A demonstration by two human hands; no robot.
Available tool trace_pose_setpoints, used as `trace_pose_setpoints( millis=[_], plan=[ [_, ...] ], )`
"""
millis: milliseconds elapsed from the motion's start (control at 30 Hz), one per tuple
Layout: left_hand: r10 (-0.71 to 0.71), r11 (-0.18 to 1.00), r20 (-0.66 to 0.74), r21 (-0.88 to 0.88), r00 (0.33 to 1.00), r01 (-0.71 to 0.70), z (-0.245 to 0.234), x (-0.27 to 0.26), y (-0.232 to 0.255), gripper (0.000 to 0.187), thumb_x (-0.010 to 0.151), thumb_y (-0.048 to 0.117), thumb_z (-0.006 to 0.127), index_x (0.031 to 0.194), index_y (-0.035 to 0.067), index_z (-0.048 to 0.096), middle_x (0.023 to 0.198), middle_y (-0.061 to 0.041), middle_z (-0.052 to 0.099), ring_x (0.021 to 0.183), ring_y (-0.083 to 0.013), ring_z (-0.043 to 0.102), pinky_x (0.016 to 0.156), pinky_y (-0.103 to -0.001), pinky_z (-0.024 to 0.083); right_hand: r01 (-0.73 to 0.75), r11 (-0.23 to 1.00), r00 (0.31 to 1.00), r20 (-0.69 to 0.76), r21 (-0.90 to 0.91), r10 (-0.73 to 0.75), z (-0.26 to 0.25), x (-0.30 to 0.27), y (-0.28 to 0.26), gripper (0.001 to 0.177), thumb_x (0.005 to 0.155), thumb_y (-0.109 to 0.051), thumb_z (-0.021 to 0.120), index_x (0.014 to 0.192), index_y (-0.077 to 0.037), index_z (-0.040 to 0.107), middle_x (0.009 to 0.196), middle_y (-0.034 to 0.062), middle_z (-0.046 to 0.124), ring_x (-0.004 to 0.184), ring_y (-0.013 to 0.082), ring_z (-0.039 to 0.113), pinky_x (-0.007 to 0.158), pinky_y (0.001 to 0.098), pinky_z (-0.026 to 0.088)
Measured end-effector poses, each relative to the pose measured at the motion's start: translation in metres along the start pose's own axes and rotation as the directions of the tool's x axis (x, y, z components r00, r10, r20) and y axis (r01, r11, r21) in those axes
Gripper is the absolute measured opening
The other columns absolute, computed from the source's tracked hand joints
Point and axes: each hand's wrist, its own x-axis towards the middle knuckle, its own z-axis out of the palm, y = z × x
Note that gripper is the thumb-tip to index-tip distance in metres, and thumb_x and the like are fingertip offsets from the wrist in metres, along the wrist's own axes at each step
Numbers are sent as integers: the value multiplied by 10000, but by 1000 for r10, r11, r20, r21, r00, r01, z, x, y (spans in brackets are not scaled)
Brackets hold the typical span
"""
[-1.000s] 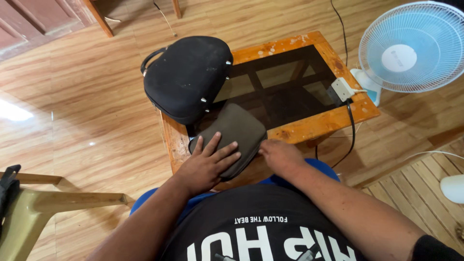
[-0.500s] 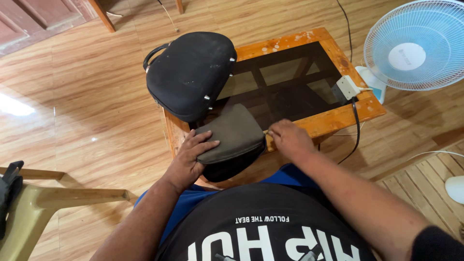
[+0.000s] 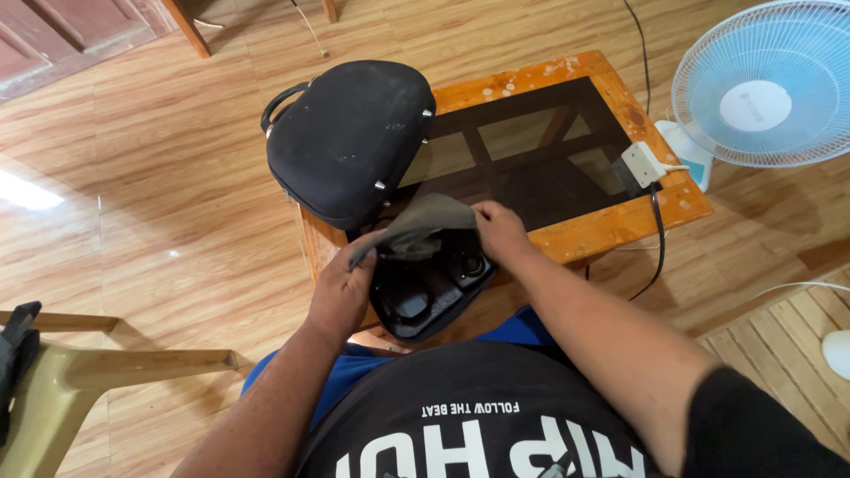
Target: The person opens a black carrying case on a wooden table and removes a folded drone and accessories. They unfold the drone's arms and propellers, then attach a landing gear frame to the underside of the drone. The person handles the drone and frame by hand without using additional tools.
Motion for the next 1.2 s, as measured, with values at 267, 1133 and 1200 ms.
trace_pose_setpoints(
  millis=[267, 1133, 1200],
  plan=[
    [-201, 973, -147, 85, 968, 215, 17, 12, -2, 531, 1025, 507, 455, 1221, 71, 686, 1062, -166, 737, 1028, -264, 679, 919, -366, 506, -240, 863, 970, 147, 444, 194, -26, -68, 26, 410, 1007, -299, 571, 1391, -157, 592, 1002, 11, 676, 814, 159, 601, 681, 329, 532],
    [-652, 200, 398, -731, 646, 653, 40, -10, -69, 737, 1024, 614, 188, 1436, 87, 497, 1340, -204, 644, 1206, -435, 641, 1003, -561, 516, -135, 715, 975, -36, 686, 218, -83, 13, 97, 333, 1031, -180, 570, 1335, -45, 597, 1136, 91, 686, 987, 190, 676, 833, 344, 584],
    [-640, 195, 406, -735, 652, 649, 46, -7, -73, 744, 1031, 620, 193, 1437, 75, 498, 1329, -199, 639, 1198, -422, 637, 989, -542, 522, -128, 726, 974, -51, 676, 219, -87, 3, 90, 370, 1030, -180, 574, 1376, -49, 575, 1198, 103, 672, 1027, 186, 670, 846, 339, 576]
  ],
)
